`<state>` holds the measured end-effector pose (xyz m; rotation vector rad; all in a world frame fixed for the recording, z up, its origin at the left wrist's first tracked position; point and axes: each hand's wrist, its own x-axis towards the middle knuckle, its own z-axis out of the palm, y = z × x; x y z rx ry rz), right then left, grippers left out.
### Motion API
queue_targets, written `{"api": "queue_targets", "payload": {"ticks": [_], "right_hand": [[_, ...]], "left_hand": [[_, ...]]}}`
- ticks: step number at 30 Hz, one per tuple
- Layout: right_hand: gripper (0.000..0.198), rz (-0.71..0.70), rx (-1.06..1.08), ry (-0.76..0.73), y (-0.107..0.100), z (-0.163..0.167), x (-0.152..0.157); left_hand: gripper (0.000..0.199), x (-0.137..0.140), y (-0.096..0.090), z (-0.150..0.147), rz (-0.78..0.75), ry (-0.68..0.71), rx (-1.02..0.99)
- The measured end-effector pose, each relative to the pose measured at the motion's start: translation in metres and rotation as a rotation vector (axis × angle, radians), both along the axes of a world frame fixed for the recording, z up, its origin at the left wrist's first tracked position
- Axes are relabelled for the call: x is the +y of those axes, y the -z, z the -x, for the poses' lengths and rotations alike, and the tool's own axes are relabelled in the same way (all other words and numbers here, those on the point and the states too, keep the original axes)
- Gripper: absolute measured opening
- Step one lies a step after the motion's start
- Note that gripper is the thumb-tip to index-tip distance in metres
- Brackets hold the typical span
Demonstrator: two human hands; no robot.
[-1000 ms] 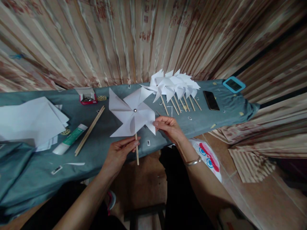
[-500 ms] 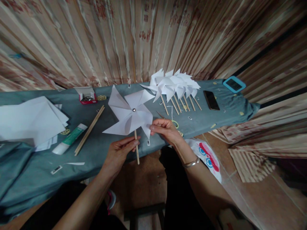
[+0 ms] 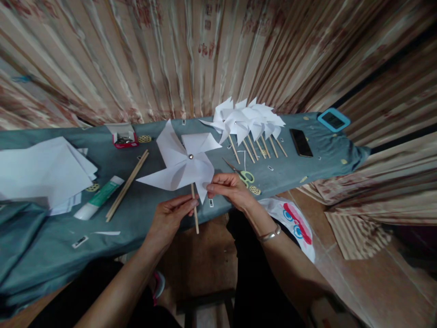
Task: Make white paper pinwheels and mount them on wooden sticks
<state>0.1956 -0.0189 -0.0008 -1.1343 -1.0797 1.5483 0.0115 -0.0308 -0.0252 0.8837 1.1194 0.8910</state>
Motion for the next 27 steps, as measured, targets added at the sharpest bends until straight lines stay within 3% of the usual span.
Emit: {"api": "queue_targets", "payload": {"ticks": [20,27], "right_hand": [[0.033,0.069,0.060,-0.075,0.001,0.016,-0.001],[0.037,-0.004,-0.033,-0.073,-0.002,0.009,0.000]], "left_hand": [[0.029,-0.001,-0.003,0.000,-0.054,0.062,0.021],[0.037,0.000,-0.004,0.002,-0.012,0.028,0.021]]}}
